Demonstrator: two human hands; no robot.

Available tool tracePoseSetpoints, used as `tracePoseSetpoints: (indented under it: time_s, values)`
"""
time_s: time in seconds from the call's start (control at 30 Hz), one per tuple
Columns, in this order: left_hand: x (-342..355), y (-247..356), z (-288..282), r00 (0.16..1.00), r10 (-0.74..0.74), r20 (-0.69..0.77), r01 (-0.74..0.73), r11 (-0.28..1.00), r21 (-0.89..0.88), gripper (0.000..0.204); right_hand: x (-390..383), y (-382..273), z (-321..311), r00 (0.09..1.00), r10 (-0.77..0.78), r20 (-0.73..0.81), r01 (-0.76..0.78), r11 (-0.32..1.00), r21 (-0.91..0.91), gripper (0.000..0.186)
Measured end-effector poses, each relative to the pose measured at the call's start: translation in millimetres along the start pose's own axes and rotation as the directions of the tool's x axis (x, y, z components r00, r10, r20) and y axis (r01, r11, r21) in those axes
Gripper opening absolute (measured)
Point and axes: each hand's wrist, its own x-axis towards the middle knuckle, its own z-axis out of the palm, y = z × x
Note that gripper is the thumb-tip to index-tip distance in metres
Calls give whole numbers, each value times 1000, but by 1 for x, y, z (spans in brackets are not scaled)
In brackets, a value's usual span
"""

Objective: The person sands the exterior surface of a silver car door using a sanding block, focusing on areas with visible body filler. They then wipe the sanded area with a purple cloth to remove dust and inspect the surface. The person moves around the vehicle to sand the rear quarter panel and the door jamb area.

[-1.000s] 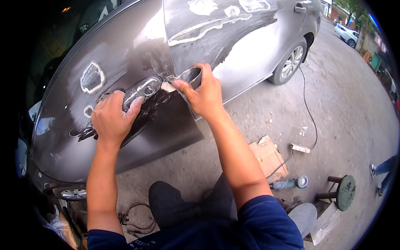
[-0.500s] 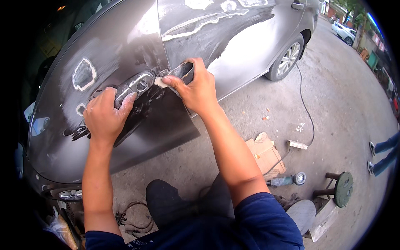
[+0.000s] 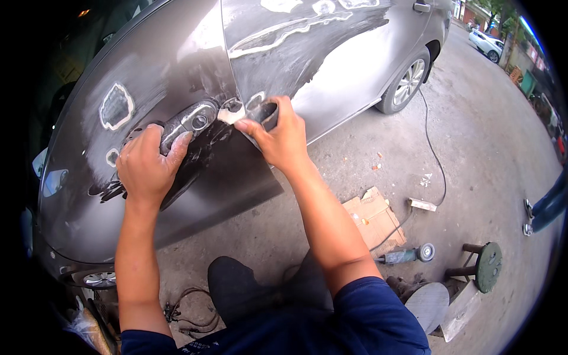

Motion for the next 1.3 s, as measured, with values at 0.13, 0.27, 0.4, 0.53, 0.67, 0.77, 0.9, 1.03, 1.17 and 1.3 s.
tracePoseSetpoints:
  time_s: [0.13,0.27,0.4,0.53,0.67,0.77,0.9,1.03,1.17,1.3]
  values:
    - [0,-1,3,1000,-12,3,12,1000,15,41,-9,25,12,993,-72,-92,72,997,-2,58]
    - [-4,-2,3,1000,-4,-3,4,999,39,41,0,3,11,998,-16,-64,17,1000,6,60]
    - [-3,0,7,1000,7,-25,-6,999,50,42,-3,9,12,989,-78,-127,76,997,-26,59]
    - [-5,-4,6,1000,8,-14,-7,997,78,43,-3,7,13,996,-48,-80,47,999,-4,56]
    - [-3,-1,10,1000,-7,-28,9,998,61,43,-6,14,14,999,11,-52,-13,999,-42,56]
    - [-4,-4,13,1000,-29,-12,30,998,58,44,-38,49,3,991,85,-106,-93,993,-75,54]
    - [-4,-7,11,996,-81,43,77,993,85,47,-56,37,-27,985,90,-147,-74,991,115,43]
    - [-1,-9,5,946,-202,255,187,979,82,49,-59,21,-16,902,-408,-144,325,859,-396,63]
    - [11,-10,0,916,-192,352,193,981,33,53,-51,10,35,777,-622,-97,450,657,-605,50]
    - [13,-11,3,881,-219,419,259,965,-40,54,-53,19,76,774,-633,-23,488,618,-617,49]
